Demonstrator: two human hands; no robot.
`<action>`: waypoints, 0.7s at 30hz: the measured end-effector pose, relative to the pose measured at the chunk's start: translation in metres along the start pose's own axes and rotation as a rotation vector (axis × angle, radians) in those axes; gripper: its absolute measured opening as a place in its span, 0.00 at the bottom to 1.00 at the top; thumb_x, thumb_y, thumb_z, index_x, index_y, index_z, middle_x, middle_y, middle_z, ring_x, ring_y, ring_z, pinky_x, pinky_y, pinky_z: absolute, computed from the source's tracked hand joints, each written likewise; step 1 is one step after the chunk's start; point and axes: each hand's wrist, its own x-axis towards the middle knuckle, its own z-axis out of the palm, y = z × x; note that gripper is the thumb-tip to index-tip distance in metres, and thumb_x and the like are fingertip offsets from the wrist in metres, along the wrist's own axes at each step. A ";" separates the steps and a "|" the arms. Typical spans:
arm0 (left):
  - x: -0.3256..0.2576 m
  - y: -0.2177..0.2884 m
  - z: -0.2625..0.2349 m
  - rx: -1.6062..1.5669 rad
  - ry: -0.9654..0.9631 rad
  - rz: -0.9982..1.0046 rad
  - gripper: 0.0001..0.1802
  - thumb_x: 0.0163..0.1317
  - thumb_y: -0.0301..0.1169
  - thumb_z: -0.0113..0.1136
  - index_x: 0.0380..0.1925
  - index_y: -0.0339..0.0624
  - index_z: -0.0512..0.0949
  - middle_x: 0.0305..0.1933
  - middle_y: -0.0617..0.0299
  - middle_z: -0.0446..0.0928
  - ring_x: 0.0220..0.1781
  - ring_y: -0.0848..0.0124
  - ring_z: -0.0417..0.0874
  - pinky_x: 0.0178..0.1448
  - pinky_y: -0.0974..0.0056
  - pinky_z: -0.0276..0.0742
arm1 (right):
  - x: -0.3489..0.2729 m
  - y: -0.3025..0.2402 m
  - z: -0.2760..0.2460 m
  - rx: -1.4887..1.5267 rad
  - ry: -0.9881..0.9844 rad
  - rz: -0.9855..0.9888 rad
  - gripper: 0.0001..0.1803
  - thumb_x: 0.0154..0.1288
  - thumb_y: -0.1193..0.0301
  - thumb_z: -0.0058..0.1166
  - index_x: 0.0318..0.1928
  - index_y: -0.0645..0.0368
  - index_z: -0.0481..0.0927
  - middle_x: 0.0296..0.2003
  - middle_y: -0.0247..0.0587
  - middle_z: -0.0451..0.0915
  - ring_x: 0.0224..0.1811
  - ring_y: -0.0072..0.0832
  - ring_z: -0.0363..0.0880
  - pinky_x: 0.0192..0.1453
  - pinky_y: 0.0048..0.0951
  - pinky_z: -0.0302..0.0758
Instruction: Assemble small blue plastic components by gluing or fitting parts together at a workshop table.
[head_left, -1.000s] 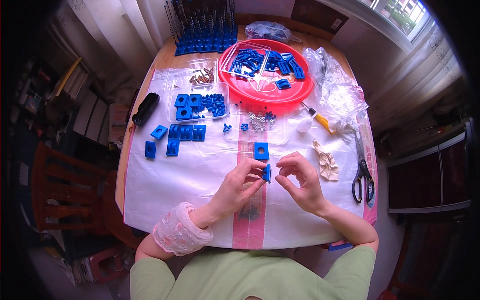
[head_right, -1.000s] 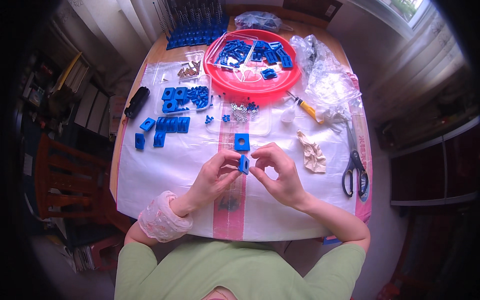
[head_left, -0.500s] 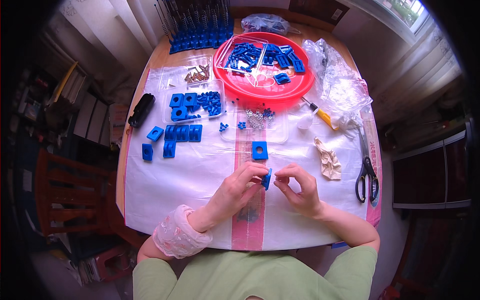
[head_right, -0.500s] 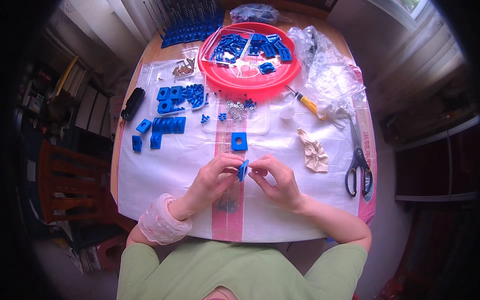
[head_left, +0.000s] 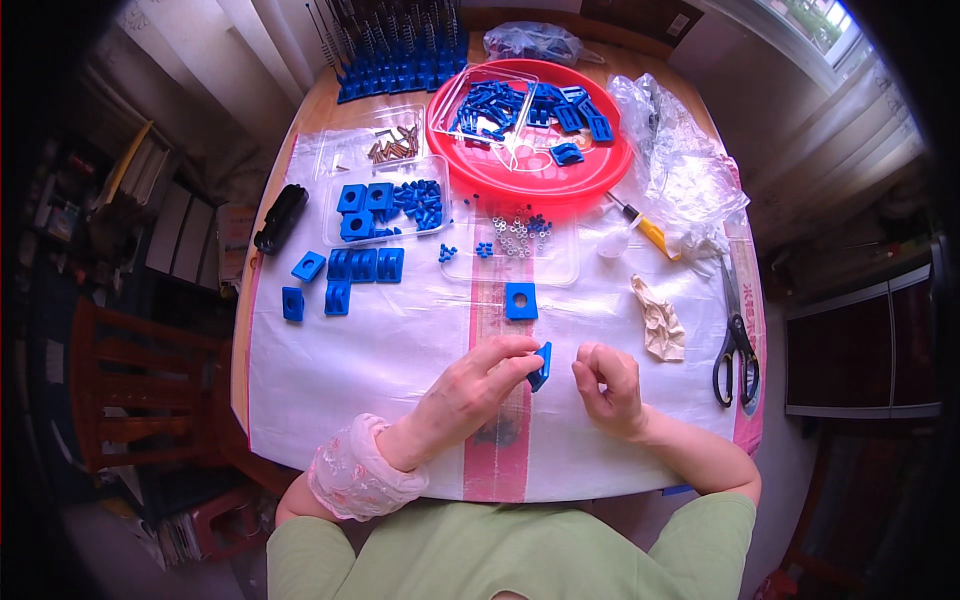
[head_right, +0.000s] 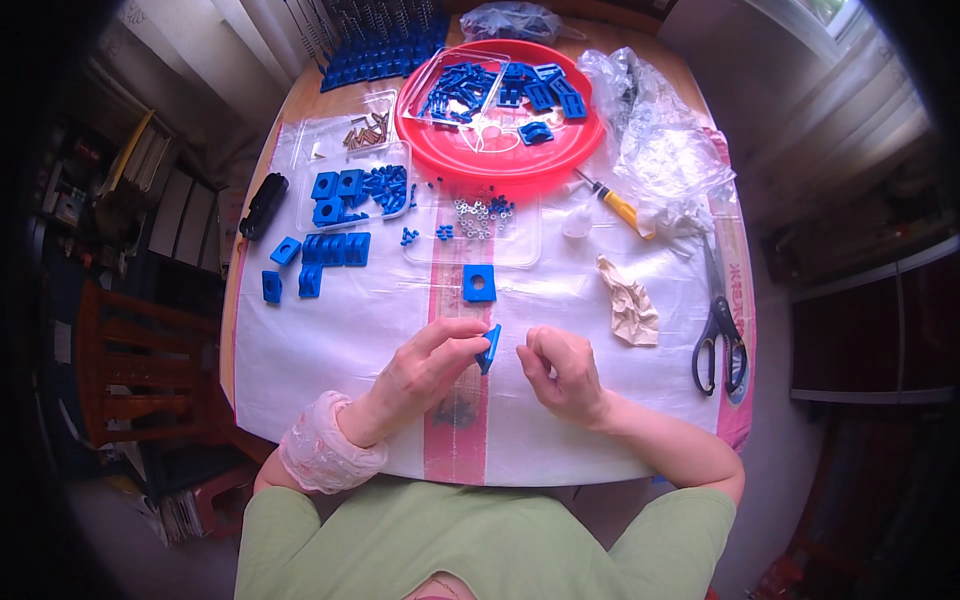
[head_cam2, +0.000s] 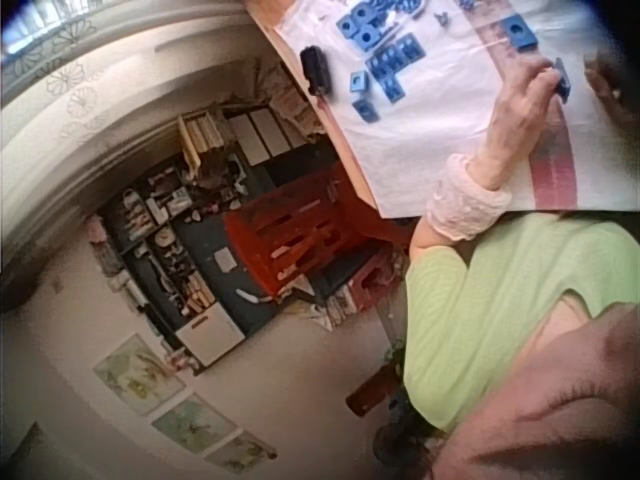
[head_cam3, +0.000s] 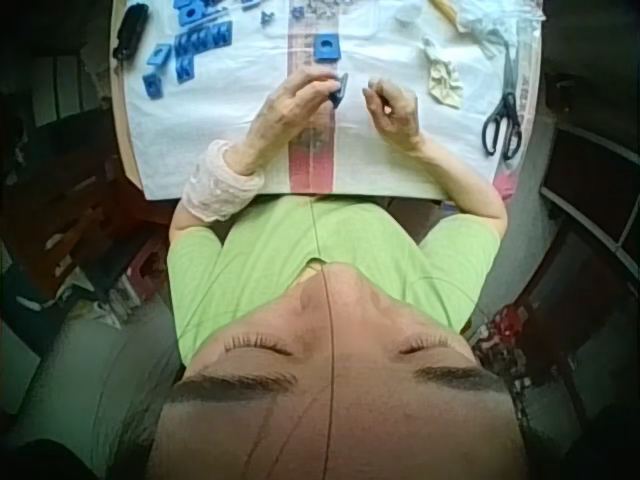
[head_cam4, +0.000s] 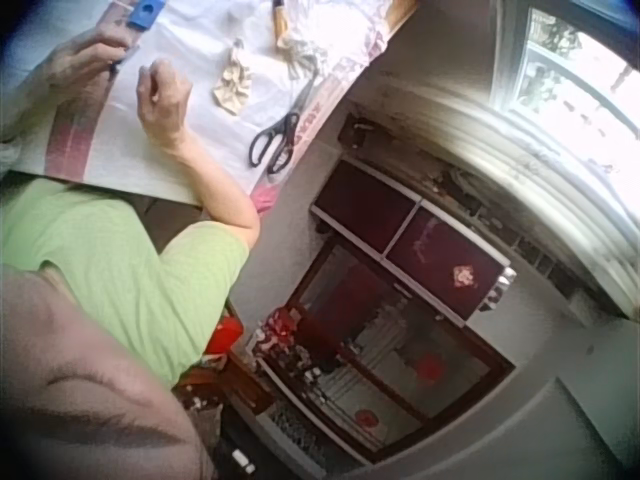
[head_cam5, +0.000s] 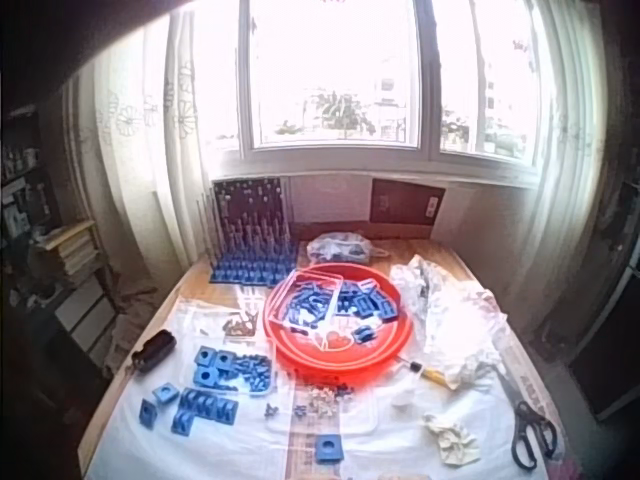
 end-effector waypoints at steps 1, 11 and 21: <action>0.000 0.000 0.000 -0.004 -0.001 0.002 0.24 0.52 0.11 0.63 0.50 0.39 0.75 0.53 0.52 0.76 0.52 0.55 0.82 0.53 0.59 0.83 | 0.000 -0.001 0.001 -0.021 -0.006 -0.020 0.14 0.60 0.86 0.56 0.26 0.62 0.65 0.20 0.40 0.66 0.17 0.32 0.63 0.21 0.33 0.60; 0.000 0.001 -0.001 0.000 0.010 -0.001 0.22 0.52 0.10 0.61 0.47 0.38 0.76 0.53 0.52 0.77 0.52 0.56 0.83 0.52 0.59 0.83 | 0.001 0.001 0.004 -0.017 0.078 -0.133 0.18 0.55 0.90 0.60 0.24 0.59 0.65 0.18 0.40 0.67 0.17 0.33 0.66 0.20 0.33 0.60; -0.002 0.001 0.001 -0.063 0.015 -0.048 0.21 0.55 0.10 0.59 0.48 0.39 0.75 0.53 0.52 0.77 0.52 0.55 0.83 0.53 0.59 0.84 | 0.005 0.001 0.004 -0.003 0.059 -0.137 0.15 0.57 0.89 0.59 0.38 0.60 0.69 0.28 0.42 0.76 0.27 0.28 0.72 0.30 0.26 0.69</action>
